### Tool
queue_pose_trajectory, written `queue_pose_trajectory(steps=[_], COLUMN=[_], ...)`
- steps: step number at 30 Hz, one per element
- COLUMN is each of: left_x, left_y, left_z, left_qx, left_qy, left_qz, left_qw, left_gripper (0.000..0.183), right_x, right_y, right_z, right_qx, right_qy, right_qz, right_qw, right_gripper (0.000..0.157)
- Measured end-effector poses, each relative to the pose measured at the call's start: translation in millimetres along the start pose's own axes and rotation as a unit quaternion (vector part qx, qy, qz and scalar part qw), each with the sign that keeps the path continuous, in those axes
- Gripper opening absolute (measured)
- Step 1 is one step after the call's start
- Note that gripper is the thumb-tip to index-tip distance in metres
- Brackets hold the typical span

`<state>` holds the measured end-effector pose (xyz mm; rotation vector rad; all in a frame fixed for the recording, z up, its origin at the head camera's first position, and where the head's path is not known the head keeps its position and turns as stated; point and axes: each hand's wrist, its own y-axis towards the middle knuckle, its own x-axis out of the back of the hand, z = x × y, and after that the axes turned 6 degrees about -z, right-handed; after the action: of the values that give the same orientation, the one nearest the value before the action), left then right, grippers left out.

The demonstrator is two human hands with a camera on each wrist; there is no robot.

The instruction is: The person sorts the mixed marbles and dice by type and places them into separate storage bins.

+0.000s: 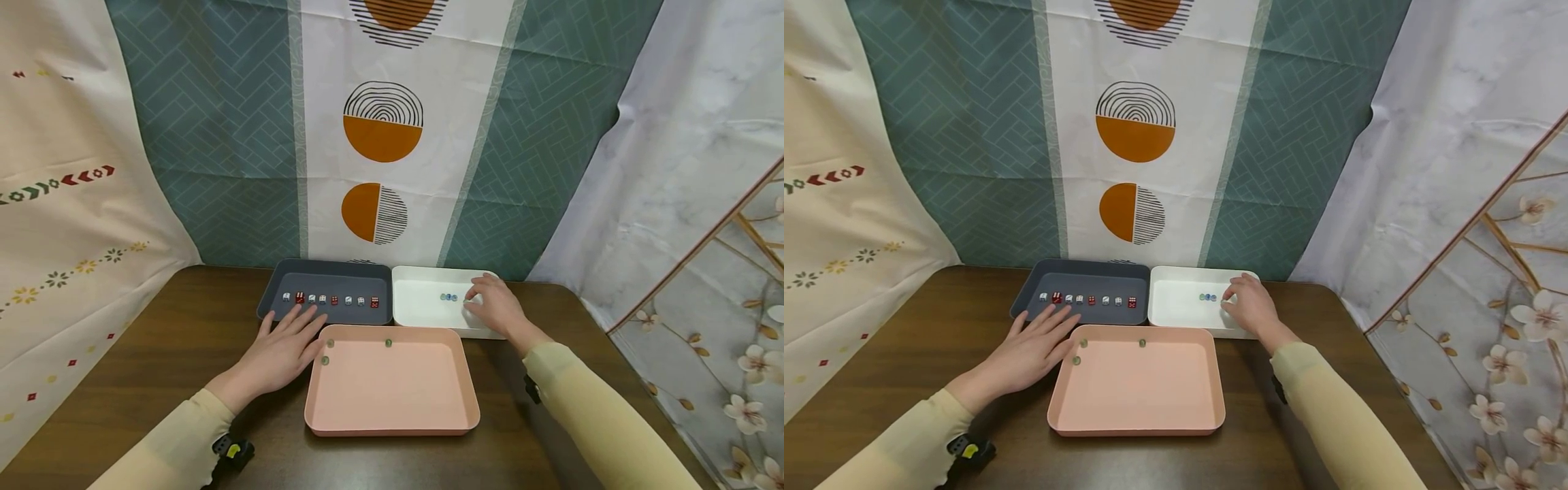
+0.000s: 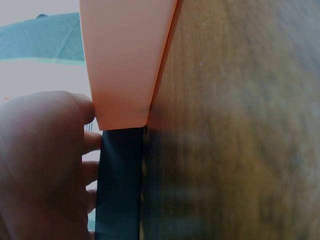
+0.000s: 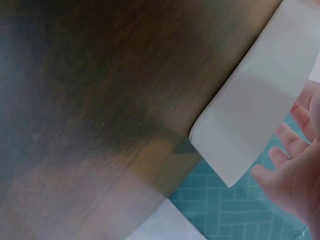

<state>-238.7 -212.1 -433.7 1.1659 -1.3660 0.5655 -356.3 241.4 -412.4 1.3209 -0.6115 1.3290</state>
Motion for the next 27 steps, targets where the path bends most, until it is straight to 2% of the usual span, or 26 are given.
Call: queue_pose_trajectory(steps=[13,27], left_x=[0.9,0.0], left_y=[1.2,1.6], left_z=[-1.0,0.1], left_qx=[0.004,0.008], left_qy=[-0.007,-0.007], left_qz=[0.006,0.009], left_qw=[0.9999,0.9999], left_gripper=[0.056,0.056], right_x=[-4.8,-11.5], right_y=[10,17], right_z=[-3,-2], right_qx=[-0.042,-0.037], right_qy=[-0.008,-0.026], right_qz=[0.034,0.035], right_qw=[0.999,0.998], right_gripper=[0.017,0.015])
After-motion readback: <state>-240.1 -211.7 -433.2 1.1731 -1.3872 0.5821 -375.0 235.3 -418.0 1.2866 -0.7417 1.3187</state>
